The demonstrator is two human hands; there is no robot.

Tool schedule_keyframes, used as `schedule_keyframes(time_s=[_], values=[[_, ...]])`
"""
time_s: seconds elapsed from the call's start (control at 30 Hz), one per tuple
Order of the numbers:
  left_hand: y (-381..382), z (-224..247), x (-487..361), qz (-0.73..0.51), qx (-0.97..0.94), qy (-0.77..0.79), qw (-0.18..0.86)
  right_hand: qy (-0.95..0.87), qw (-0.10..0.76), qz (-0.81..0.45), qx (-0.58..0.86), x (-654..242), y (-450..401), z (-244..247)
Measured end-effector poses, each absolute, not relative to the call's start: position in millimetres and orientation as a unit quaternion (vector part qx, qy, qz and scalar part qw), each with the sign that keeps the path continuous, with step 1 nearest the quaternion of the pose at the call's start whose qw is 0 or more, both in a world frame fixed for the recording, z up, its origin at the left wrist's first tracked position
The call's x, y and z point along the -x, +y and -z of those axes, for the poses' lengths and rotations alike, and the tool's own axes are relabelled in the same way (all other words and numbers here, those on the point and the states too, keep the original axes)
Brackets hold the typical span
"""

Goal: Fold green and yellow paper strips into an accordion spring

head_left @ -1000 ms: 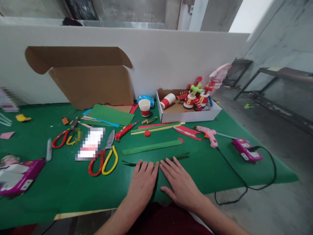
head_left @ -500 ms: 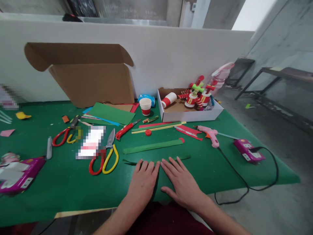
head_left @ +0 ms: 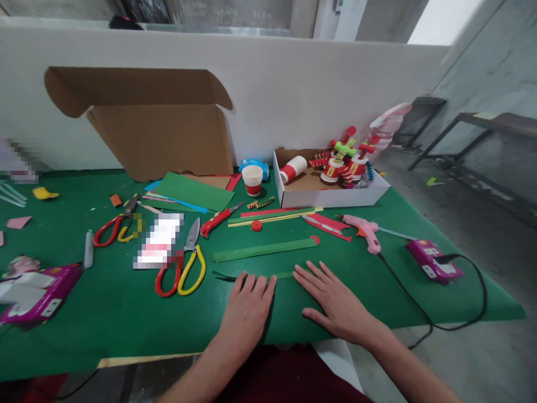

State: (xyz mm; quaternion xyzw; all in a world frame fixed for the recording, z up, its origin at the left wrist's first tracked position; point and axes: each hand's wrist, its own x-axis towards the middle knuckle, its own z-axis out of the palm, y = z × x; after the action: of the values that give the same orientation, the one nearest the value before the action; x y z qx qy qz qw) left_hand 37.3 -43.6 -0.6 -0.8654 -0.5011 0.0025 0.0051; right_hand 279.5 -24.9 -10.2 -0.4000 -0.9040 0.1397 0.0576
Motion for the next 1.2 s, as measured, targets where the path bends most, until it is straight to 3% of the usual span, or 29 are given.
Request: schedule_keyframes(time_s=[0.2,0.37,0.53,0.6,0.7,0.97,1.2], values=[[-43.4,2.1,-37.4,0.010,0.864,-0.503,0.017,-0.896,0.057,-0.134,0.421,-289.2,-24.8,3.3],[-44.3,7.4,-41.1,0.027,0.862,-0.505,0.018,-0.894,0.146,-0.135,0.402,-245.9,-17.7,-7.1],[-44.2,4.7,-20.9,0.117,0.871,-0.476,-0.043,-0.825,0.296,-0.290,0.385,-179.7,11.9,0.8],[-42.7,-2.5,-0.3,0.187,0.870,-0.449,-0.083,-0.784,0.314,-0.360,0.395,-163.2,22.1,7.3],[-37.5,-14.9,35.1,0.261,0.809,-0.524,-0.061,-0.787,0.303,-0.367,0.392,-153.4,26.8,14.0],[-20.3,-8.8,47.3,0.134,0.807,-0.573,-0.050,-0.866,0.229,-0.248,0.370,-160.7,19.7,14.5],[-24.0,4.9,46.7,0.152,0.803,-0.574,-0.057,-0.867,0.186,-0.248,0.389,-157.7,19.1,10.5]])
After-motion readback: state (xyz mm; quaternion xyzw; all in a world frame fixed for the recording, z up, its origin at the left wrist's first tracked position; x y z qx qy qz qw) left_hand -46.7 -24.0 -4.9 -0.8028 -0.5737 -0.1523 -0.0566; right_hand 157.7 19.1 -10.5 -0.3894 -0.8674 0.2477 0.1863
